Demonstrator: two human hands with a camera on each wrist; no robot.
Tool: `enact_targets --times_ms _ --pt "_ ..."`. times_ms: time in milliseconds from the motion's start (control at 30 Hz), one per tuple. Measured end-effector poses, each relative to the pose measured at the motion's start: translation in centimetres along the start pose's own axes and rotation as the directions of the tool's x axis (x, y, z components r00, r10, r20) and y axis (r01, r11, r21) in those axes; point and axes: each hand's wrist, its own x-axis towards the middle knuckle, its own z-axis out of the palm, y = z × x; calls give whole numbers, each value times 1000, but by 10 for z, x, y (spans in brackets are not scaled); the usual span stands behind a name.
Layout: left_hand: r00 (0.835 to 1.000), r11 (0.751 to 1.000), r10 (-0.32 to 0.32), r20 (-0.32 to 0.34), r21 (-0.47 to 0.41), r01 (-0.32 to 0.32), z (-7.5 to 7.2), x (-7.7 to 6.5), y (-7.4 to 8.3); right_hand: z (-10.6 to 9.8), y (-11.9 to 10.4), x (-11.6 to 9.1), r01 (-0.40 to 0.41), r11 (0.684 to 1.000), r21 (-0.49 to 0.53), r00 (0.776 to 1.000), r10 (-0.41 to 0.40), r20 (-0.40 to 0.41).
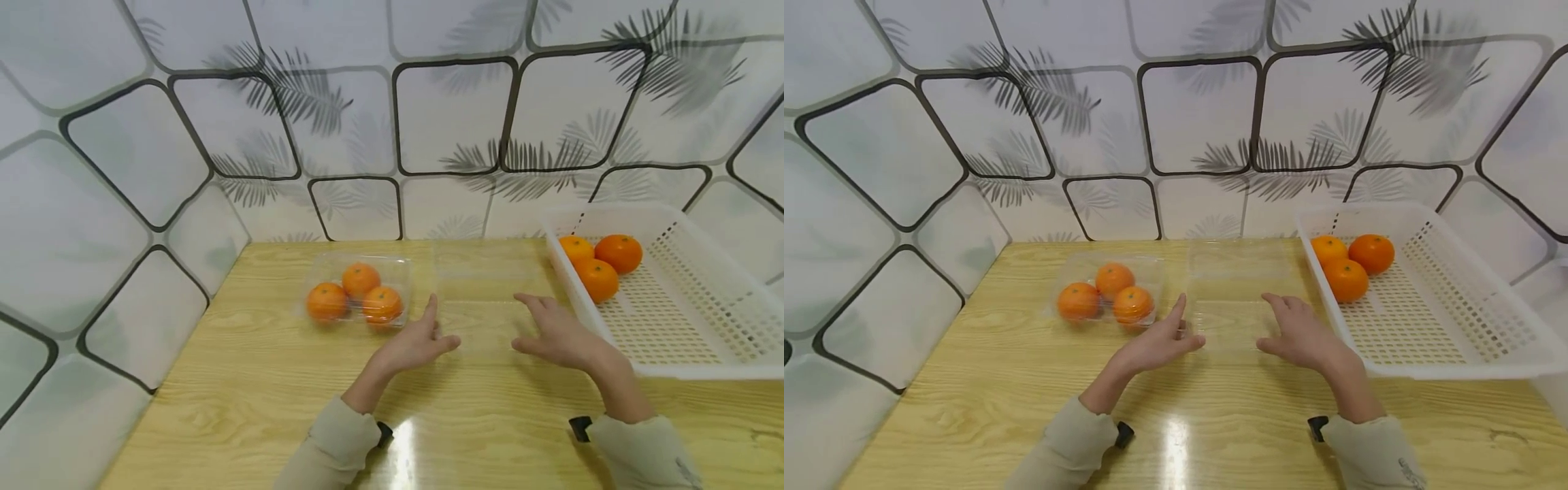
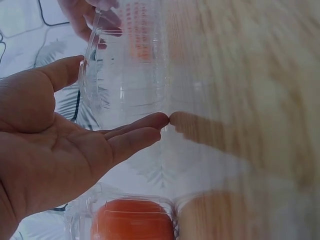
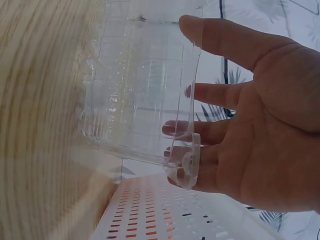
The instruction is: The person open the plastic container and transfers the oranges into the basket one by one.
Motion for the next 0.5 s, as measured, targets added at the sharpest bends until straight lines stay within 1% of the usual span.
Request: enact_targets --times_ms 167,267,367,433,500 --pt "1000 997 -11 -7 70 12 1 -2 6 -1 -3 -1 20 1000 -16 1000 -20 -22" --pt "999 987 -24 -22 155 27 0 -8 12 -2 -9 -1 16 1000 -1 999 -16 -32" --pt "999 967 -15 -32 254 23 -4 -22 23 -3 -19 -2 20 999 26 998 -19 -57" --pt "999 956 20 -33 294 -9 -9 -35 30 -3 -28 -3 40 998 42 996 -36 -87" --pt "997 953 69 -40 299 -54 -18 -50 36 -2 -39 -3 70 996 62 991 -63 -118"
